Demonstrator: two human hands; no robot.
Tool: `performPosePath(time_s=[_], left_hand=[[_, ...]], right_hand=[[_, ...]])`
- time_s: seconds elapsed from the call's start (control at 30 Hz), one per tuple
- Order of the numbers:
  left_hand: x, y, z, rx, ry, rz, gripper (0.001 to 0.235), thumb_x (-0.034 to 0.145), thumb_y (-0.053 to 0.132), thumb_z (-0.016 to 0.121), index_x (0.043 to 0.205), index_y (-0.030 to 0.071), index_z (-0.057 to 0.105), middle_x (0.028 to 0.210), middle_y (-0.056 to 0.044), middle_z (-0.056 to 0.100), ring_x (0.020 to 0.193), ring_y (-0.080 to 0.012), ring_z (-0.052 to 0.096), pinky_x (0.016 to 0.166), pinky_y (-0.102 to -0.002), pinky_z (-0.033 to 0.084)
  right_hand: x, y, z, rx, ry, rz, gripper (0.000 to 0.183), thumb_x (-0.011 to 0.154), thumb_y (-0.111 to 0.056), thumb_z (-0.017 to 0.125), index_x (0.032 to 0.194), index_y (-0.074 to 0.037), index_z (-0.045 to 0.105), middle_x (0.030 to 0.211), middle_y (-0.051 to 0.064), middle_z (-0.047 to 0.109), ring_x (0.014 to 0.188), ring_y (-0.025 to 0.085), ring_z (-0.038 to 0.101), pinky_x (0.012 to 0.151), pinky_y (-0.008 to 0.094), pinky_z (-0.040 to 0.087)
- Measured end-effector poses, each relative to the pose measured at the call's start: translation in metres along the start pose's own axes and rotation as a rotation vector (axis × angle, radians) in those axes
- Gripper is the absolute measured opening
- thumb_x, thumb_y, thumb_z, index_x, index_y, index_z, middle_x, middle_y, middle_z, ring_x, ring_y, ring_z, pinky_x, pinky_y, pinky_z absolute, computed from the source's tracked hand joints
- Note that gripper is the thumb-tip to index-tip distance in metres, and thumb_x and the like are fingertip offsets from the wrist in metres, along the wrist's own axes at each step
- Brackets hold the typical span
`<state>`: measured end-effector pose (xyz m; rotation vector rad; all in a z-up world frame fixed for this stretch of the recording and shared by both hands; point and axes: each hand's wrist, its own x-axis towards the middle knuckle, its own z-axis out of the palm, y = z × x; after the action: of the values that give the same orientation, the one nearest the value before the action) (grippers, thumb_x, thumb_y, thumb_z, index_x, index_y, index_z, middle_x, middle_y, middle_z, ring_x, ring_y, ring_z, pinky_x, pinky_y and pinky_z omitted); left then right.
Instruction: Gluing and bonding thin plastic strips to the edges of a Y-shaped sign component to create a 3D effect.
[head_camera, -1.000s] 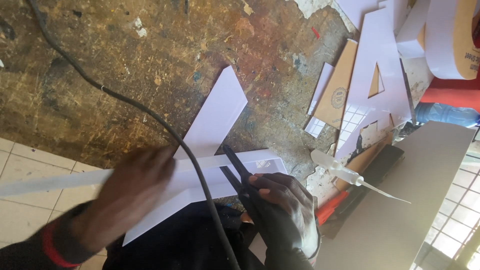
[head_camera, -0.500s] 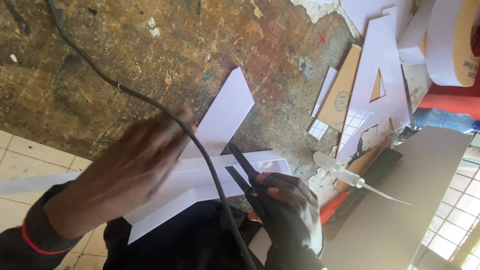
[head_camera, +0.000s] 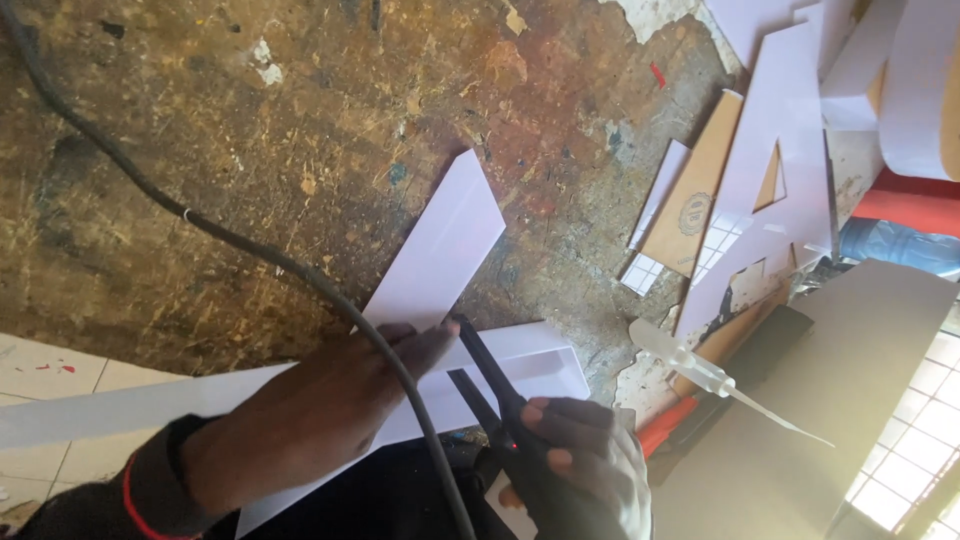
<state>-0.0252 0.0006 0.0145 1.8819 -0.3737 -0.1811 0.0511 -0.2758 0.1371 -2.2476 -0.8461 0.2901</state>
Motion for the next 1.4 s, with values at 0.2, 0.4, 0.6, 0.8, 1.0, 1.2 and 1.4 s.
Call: performPosePath(time_s=[0.2,0.4,0.6,0.8,1.0,1.2,1.4], left_hand=[[-0.021,0.012,-0.028,0.318,-0.187,-0.169,0.023,0.105,0.025,0.071,0.123,0.013,0.064,0.104,-0.006,0.077,0.098,-0.0345,0.071,0.076,-0.055,0.058],[-0.013,0.016,-0.05,0.489,0.021,-0.128,0.024,0.108,0.042,0.074,0.108,0.017,0.075,0.102,-0.003,0.073,0.095,-0.0312,0.069,0.08,-0.048,0.054],[0.001,0.009,0.005,0.645,0.047,-0.095,0.022,0.091,0.01,0.071,0.113,0.013,0.069,0.104,-0.005,0.066,0.094,-0.0314,0.067,0.087,-0.047,0.056],[0.004,0.008,0.02,0.741,0.149,-0.103,0.037,0.1,0.013,0.069,0.136,0.006,0.071,0.139,-0.015,0.072,0.124,-0.0359,0.067,0.102,-0.047,0.062],[0.003,-0.003,0.035,0.779,0.208,-0.093,0.031,0.104,0.013,0.071,0.133,0.006,0.065,0.122,-0.012,0.069,0.109,-0.0312,0.067,0.095,-0.044,0.061],[0.012,-0.002,0.032,0.747,0.124,-0.173,0.011,0.105,0.01,0.071,0.102,0.019,0.065,0.093,-0.003,0.064,0.088,-0.0239,0.065,0.075,-0.039,0.058],[0.013,-0.003,0.034,0.768,0.129,-0.168,0.015,0.108,0.01,0.069,0.098,0.021,0.063,0.089,-0.002,0.061,0.085,-0.0216,0.062,0.073,-0.037,0.056]], right_hand=[[-0.012,0.02,0.0,-0.016,-0.025,-0.099,0.082,0.083,-0.03,0.106,0.147,-0.024,0.055,0.135,0.009,0.081,0.128,0.03,0.083,0.103,0.036,0.076],[0.002,0.008,-0.002,0.069,-0.01,-0.042,0.082,0.078,-0.02,0.11,0.142,-0.025,0.058,0.134,0.009,0.083,0.129,0.029,0.084,0.104,0.032,0.075],[0.011,-0.005,-0.005,0.016,-0.036,-0.052,0.083,0.076,-0.017,0.111,0.141,-0.024,0.06,0.133,0.01,0.085,0.128,0.031,0.087,0.105,0.034,0.074],[0.026,-0.011,0.003,0.101,0.008,-0.106,0.062,0.088,-0.017,0.099,0.138,-0.018,0.062,0.131,0.016,0.083,0.121,0.029,0.087,0.1,0.033,0.079],[0.034,-0.024,0.007,0.088,-0.064,-0.052,0.061,0.083,-0.015,0.102,0.13,-0.02,0.063,0.128,0.016,0.085,0.123,0.032,0.087,0.109,0.039,0.073],[0.036,-0.033,0.015,0.052,-0.043,-0.032,0.063,0.086,-0.013,0.1,0.134,-0.02,0.061,0.124,0.013,0.085,0.117,0.028,0.089,0.1,0.037,0.078],[0.037,-0.034,0.02,0.012,0.01,-0.054,0.056,0.087,-0.011,0.099,0.128,-0.02,0.062,0.119,0.014,0.086,0.111,0.027,0.09,0.096,0.035,0.078]])
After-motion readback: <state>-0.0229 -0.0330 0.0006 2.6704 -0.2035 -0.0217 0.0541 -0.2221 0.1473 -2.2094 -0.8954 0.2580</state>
